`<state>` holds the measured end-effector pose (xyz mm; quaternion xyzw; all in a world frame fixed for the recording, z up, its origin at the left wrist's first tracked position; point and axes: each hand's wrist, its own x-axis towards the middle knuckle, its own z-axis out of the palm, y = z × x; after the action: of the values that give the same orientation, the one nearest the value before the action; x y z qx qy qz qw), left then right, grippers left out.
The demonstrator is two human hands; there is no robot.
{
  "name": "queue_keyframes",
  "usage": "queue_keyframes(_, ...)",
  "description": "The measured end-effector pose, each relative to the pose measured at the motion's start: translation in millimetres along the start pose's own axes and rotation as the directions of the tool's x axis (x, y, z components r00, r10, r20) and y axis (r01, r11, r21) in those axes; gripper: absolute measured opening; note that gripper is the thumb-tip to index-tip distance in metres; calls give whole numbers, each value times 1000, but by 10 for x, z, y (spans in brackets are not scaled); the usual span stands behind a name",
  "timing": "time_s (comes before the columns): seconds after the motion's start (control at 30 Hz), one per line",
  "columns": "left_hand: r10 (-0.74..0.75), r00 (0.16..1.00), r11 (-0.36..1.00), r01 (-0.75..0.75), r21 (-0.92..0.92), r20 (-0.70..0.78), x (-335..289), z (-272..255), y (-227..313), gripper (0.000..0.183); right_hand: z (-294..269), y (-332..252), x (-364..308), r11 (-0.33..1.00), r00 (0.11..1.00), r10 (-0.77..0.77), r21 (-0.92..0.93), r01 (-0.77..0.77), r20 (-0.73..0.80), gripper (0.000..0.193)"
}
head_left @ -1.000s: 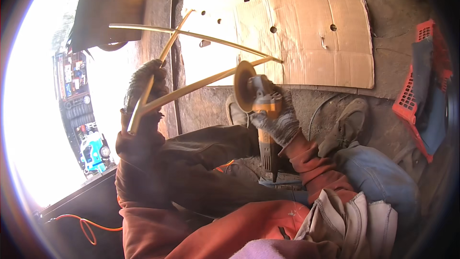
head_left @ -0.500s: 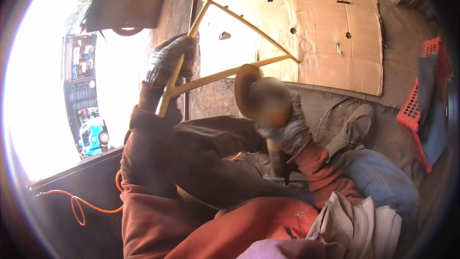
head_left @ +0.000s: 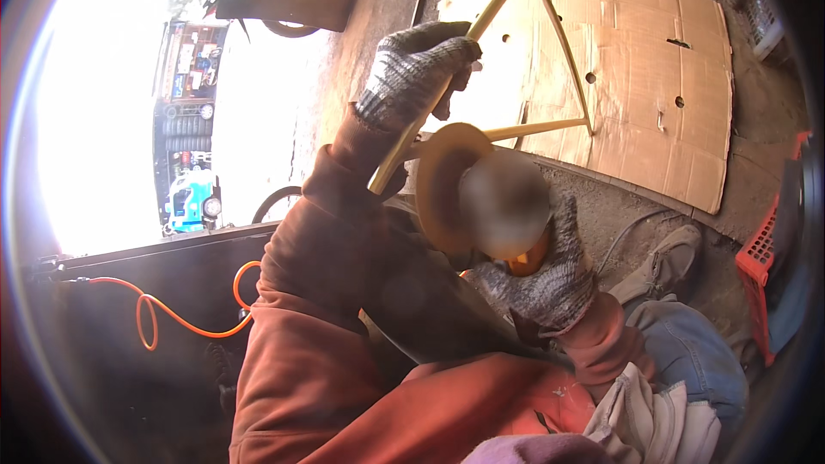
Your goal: The person is using an angle grinder to sand the joints and tubes of a gold-colored metal frame. They rotate the frame by hand to access different sections while it rests on cardboard.
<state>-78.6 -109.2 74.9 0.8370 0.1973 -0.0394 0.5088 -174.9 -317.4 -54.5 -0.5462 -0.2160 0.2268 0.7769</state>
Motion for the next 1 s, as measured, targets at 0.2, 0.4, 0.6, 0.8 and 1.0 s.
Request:
queue_keyframes(0.2,27,999,1000,-27,4,20,45,115,16,32,-507,323,26,989,987,145,-10,-146,-73,86)
queue_keyframes(0.4,133,983,991,-132,-18,125,111,84,-153,38,-441,-52,62,965,991,133,-233,-122,32,86)
queue_keyframes(0.6,241,931,971,-228,-76,276,82,46,-173,40,-510,-305,166,967,977,161,-219,-128,140,83)
queue_keyframes(0.8,330,877,943,-291,-159,350,68,62,-318,40,-526,-517,257,941,950,228,-300,-159,214,83)
queue_keyframes(1.0,261,889,957,-289,19,376,-5,91,-184,37,-549,-697,333,904,939,222,-417,-97,261,83)
